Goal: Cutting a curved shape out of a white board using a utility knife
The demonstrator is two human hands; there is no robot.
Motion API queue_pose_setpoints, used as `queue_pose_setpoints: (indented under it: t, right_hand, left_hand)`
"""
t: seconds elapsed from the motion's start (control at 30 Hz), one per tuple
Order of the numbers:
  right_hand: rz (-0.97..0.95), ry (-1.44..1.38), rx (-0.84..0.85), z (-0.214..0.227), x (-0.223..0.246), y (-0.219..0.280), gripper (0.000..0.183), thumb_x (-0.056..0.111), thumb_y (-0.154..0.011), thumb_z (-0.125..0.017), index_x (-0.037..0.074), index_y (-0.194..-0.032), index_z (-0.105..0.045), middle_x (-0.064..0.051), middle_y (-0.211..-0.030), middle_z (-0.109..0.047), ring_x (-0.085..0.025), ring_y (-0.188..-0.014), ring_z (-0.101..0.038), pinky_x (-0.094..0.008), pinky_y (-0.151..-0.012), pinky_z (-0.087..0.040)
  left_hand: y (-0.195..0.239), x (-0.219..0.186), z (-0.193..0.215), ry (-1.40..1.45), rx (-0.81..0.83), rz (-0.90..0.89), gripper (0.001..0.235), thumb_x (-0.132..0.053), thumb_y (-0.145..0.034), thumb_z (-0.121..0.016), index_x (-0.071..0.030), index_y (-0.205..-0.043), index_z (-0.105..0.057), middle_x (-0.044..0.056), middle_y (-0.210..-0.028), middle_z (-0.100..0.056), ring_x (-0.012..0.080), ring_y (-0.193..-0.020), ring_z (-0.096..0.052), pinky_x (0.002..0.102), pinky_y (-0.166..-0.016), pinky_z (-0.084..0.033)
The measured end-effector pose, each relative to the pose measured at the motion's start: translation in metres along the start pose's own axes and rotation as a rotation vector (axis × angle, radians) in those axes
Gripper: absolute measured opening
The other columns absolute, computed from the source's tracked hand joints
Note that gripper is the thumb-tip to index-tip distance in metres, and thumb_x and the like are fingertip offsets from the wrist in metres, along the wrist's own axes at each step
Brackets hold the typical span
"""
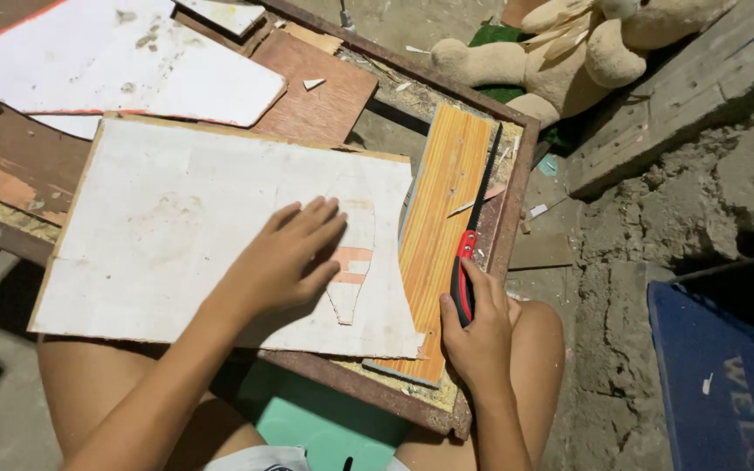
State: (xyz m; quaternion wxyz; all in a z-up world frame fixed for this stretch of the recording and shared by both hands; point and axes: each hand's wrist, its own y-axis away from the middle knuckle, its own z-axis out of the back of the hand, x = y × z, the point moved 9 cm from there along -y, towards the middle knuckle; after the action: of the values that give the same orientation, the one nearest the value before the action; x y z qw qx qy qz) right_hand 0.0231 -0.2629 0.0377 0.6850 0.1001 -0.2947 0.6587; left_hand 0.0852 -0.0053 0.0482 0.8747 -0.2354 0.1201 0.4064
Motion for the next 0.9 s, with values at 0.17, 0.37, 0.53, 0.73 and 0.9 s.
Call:
queue_pose_setpoints:
  t: [0.17, 0.37, 0.53, 0.73, 0.9]
  right_hand:
    - [-0.028, -0.010, 0.028, 0.002, 0.005, 0.000, 0.053, 0.029, -0.093, -0.060, 0.019, -0.145, -0.055, -0.004, -0.131, -0.062, -0.025, -0.121, -0.058, -0.044, -0.108, -0.027]
    - [-0.026, -0.016, 0.018, 0.001, 0.002, 0.000, 0.054, 0.027, -0.091, -0.062, 0.019, -0.144, -0.056, -0.004, -0.132, -0.061, -0.024, -0.122, -0.057, -0.044, -0.108, -0.026]
    - [-0.016, -0.006, 0.013, 0.002, 0.003, 0.000, 0.054, 0.027, -0.091, -0.061, 0.018, -0.144, -0.056, -0.004, -0.132, -0.061, -0.024, -0.121, -0.058, -0.046, -0.109, -0.027]
    - [-0.011, -0.009, 0.008, 0.001, 0.003, 0.000, 0.054, 0.026, -0.091, -0.062, 0.018, -0.144, -0.056, -0.004, -0.133, -0.062, -0.024, -0.122, -0.058, -0.044, -0.107, -0.027]
    - [0.009, 0.004, -0.025, 0.002, 0.005, -0.004, 0.051, 0.028, -0.090, -0.062, 0.019, -0.140, -0.058, -0.004, -0.130, -0.064, -0.026, -0.120, -0.060, -0.044, -0.107, -0.028]
  left_hand:
    - [0.001, -0.009, -0.007, 0.017, -0.036, 0.034, 0.055, -0.032, -0.099, -0.051, -0.005, -0.146, -0.052, 0.020, -0.159, -0.044, 0.0356, -0.149, -0.038, 0.049, -0.120, -0.027]
    - [0.002, -0.014, 0.000, -0.010, -0.092, 0.041, 0.055, -0.032, -0.095, -0.052, -0.006, -0.144, -0.054, 0.018, -0.158, -0.046, 0.0352, -0.148, -0.041, 0.049, -0.120, -0.029]
    - [0.002, -0.016, -0.001, -0.019, -0.098, 0.016, 0.058, -0.035, -0.095, -0.054, -0.006, -0.144, -0.053, 0.018, -0.158, -0.046, 0.0357, -0.147, -0.041, 0.049, -0.120, -0.030]
    - [0.004, -0.015, 0.002, -0.004, -0.111, 0.052, 0.056, -0.033, -0.094, -0.053, -0.007, -0.143, -0.054, 0.016, -0.158, -0.047, 0.0330, -0.148, -0.041, 0.047, -0.121, -0.029]
    - [-0.002, -0.015, 0.011, 0.077, -0.118, 0.115, 0.057, -0.034, -0.090, -0.055, -0.007, -0.140, -0.059, 0.016, -0.155, -0.051, 0.0304, -0.143, -0.046, 0.047, -0.119, -0.030]
